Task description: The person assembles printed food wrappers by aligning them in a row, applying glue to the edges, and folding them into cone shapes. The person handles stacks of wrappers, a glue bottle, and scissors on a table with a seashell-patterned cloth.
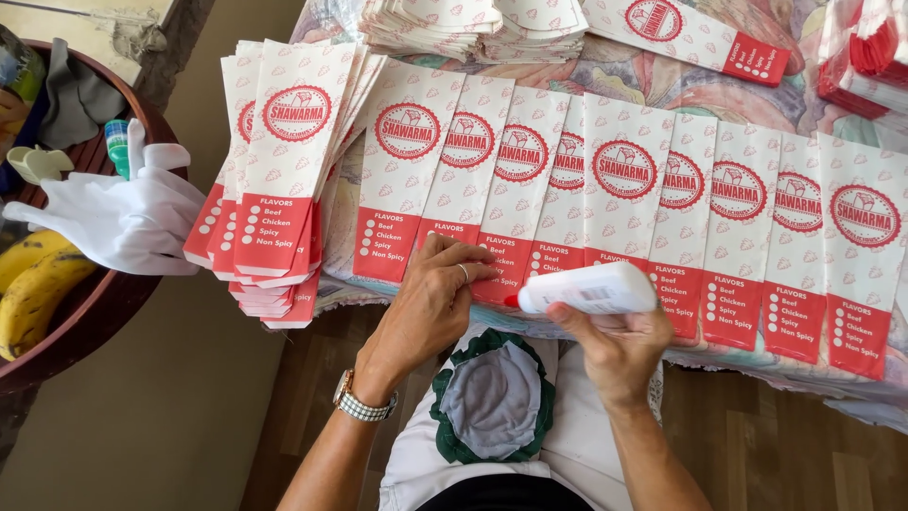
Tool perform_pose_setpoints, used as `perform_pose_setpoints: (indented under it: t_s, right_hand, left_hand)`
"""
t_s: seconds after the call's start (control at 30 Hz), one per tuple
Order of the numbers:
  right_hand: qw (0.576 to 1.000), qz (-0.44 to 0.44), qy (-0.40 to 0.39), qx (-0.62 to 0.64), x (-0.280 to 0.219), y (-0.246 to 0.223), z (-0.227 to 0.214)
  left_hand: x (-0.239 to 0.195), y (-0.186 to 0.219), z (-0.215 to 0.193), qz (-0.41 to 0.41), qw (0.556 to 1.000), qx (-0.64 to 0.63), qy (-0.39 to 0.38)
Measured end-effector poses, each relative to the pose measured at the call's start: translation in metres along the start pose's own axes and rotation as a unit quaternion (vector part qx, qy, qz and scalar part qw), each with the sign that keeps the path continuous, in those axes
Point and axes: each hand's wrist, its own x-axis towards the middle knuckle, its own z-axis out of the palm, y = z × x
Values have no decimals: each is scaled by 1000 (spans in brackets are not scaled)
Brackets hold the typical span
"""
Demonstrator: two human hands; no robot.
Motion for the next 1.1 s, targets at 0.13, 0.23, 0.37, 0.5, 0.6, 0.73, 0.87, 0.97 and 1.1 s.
perform_pose_setpoints:
  t_s: [0.13, 0.23, 0.37, 0.5, 0.6, 0.73, 0.87, 0.97, 1.1]
  right_hand:
    - [999, 16, 27, 29, -3, 13, -15]
    - [997, 6, 42, 60, 2, 9, -8]
    - [998, 4, 26, 60, 6, 4, 14]
    - [999, -6, -26, 42, 12, -4, 41]
    - [998, 0, -50, 24, 14, -3, 57]
    - [997, 15, -69, 16, 12, 3, 72]
    - [997, 20, -75, 25, 16, -1, 95]
    - [996, 12, -83, 24, 17, 1, 99]
    - [997, 27, -61, 28, 14, -4, 78]
  left_hand:
    - [0, 6, -1, 18, 1000, 15, 7]
    - [-1, 5, -3, 36, 999, 28, 15]
    - [-3, -2, -25, 21, 997, 63, 48]
    - [-10, -17, -33, -17, 992, 123, 38]
    - [-11, -13, -39, -35, 994, 102, 19]
    - [-13, -14, -45, -45, 997, 70, 5]
    - [-14, -20, -45, -66, 996, 57, -24]
    - [-13, -20, -46, -65, 996, 49, -28]
    - [-14, -24, -45, -63, 997, 26, -24]
